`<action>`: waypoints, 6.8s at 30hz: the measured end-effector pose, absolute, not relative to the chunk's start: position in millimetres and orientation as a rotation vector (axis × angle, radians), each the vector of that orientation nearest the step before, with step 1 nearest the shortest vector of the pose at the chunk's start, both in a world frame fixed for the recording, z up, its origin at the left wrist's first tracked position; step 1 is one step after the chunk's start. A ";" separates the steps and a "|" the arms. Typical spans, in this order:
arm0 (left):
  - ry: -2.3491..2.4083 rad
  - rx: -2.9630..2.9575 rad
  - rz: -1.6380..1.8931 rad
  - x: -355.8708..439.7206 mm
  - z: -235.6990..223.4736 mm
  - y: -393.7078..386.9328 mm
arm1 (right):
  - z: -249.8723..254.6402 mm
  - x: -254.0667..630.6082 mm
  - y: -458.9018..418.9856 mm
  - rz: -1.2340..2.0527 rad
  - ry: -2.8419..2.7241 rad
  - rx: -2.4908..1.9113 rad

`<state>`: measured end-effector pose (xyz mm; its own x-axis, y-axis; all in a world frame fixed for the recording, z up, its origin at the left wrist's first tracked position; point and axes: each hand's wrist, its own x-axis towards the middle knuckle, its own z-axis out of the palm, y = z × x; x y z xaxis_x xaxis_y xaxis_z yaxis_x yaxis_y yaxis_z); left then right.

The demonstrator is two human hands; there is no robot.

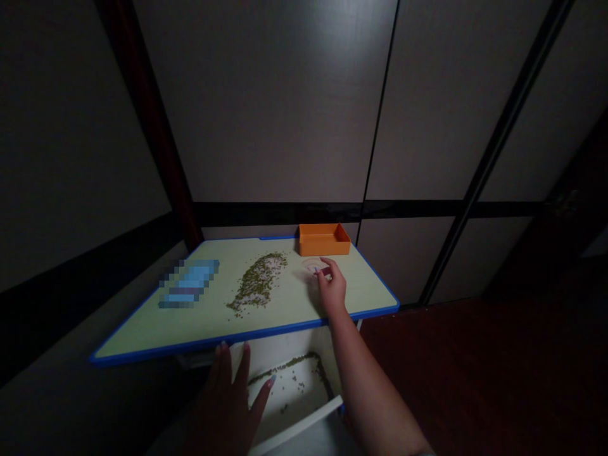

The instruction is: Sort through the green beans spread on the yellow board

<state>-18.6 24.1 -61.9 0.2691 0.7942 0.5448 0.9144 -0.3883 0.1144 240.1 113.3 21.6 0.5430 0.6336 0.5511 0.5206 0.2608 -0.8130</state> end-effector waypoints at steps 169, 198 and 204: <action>-1.856 -2.433 -0.480 -1.9 -5.2 -5.1 | 30.3 199.3 98.6 -0.073 -1.696 -1.832; -1.913 -2.445 -0.484 -0.6 -7.3 -5.4 | 29.9 188.2 110.1 0.111 -2.091 -1.415; -1.894 -2.434 -0.499 -1.9 -8.4 -5.0 | 28.8 191.1 102.8 0.200 -2.008 -1.357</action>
